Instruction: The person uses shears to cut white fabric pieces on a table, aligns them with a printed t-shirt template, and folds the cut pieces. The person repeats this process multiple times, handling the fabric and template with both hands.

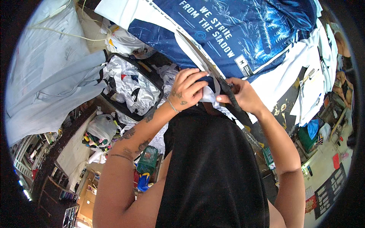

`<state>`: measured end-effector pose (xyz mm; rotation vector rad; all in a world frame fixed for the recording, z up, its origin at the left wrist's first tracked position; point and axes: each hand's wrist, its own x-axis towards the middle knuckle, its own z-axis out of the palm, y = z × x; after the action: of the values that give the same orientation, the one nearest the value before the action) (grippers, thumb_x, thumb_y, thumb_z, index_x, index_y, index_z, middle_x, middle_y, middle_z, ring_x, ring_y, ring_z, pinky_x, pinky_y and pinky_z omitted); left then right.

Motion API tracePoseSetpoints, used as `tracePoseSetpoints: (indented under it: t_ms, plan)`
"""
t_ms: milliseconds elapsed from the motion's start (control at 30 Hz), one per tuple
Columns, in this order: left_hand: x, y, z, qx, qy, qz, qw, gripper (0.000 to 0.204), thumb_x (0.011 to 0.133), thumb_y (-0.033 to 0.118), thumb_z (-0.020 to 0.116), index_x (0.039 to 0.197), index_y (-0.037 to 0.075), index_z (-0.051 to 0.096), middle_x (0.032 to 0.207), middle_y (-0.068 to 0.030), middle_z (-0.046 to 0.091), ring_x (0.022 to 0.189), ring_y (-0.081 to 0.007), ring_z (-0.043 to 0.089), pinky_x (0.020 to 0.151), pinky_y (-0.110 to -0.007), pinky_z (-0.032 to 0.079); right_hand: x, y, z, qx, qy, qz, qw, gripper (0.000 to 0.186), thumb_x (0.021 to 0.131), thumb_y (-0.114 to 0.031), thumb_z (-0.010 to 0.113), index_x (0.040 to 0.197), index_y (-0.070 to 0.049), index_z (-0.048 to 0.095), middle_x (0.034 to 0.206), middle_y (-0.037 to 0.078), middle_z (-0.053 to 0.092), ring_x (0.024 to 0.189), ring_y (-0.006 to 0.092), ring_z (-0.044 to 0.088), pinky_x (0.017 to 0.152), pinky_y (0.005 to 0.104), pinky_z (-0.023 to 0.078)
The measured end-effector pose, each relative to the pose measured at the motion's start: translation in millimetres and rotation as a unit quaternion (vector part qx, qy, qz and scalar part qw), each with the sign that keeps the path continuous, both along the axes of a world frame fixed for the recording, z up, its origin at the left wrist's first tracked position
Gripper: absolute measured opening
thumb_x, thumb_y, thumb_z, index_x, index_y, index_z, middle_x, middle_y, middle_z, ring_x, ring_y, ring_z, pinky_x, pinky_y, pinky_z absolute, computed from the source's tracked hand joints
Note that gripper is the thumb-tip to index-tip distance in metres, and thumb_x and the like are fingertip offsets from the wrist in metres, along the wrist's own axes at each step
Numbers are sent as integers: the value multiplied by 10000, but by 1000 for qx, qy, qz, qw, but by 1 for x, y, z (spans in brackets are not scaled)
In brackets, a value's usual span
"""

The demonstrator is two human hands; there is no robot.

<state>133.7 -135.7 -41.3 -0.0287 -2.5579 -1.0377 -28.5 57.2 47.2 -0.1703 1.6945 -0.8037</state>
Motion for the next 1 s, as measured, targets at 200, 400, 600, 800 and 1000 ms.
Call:
tracePoseSetpoints:
  t_ms: [200,400,600,800,1000]
  plan:
    - [0,-10,-6,84,1,-19,996,206,714,35,773,910,96,760,1128,-29,765,1078,-271,683,923,-435,527,-10,-28,3,16,38,34,999,684,690,-495,975,1080,19,748,819,98,727,761,159,672,690,322,525]
    - [-2,-30,-9,99,2,-68,993,162,789,41,758,937,104,772,1064,-35,770,1002,-234,701,859,-405,544,-19,-58,-6,39,58,78,994,657,702,-460,971,1118,0,755,749,32,669,689,124,608,617,317,471]
    - [-3,-41,-7,132,-30,-121,983,196,774,65,772,970,75,767,1041,-35,759,1006,-239,708,894,-422,544,-30,-89,-5,32,62,65,995,632,747,-378,975,1147,34,712,796,8,678,705,81,598,629,264,467]
    - [-12,-57,-5,173,-59,-201,962,192,794,109,753,986,99,755,1041,-52,736,995,-269,704,940,-428,552,-37,-127,2,-8,83,73,994,745,739,-484,939,1202,53,711,807,101,710,720,147,643,677,323,512]
    - [-22,-71,1,199,-71,-261,942,96,790,132,731,872,89,707,921,-48,698,963,-263,682,894,-409,527,-46,-161,5,58,45,106,992,777,728,-535,929,1209,39,721,896,170,755,838,250,729,772,391,556]
